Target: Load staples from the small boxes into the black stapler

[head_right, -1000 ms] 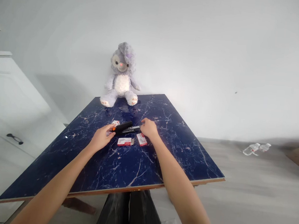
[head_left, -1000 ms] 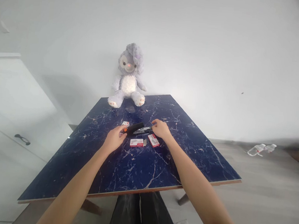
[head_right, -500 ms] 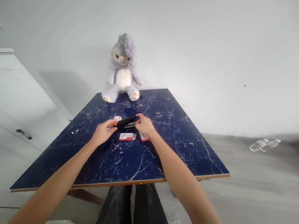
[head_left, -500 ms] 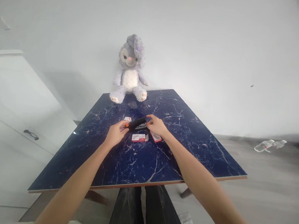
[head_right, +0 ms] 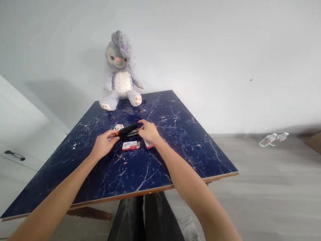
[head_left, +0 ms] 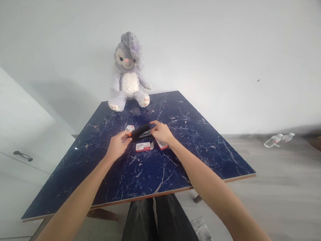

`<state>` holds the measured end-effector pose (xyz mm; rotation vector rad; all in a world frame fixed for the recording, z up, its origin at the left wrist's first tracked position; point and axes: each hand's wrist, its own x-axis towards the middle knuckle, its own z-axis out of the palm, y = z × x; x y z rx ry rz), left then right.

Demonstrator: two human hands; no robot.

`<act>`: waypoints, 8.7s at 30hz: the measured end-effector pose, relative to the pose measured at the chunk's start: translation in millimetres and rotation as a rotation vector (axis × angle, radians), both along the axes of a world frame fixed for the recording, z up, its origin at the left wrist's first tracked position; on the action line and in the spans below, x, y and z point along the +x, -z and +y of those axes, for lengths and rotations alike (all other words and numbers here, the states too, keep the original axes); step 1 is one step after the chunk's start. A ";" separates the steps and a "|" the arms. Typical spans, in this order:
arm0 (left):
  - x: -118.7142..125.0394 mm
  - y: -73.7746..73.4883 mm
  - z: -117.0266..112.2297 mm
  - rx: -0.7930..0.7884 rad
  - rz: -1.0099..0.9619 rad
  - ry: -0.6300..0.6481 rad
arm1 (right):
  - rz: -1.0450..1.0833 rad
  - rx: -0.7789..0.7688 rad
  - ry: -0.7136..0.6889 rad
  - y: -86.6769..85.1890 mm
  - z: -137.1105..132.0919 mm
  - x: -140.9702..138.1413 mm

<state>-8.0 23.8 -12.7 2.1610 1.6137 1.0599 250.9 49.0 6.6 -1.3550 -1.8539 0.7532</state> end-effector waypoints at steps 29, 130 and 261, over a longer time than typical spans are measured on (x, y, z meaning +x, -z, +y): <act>4.0 -10.6 -4.9 -0.047 -0.037 0.020 | -0.164 0.067 -0.019 -1.2 -2.3 -3.9; -29.1 -33.5 -12.6 -0.424 0.032 0.215 | -0.614 -0.201 -0.529 -35.3 1.1 44.6; 187.5 0.6 108.2 0.286 0.272 0.231 | 0.312 0.444 0.976 26.5 51.3 191.7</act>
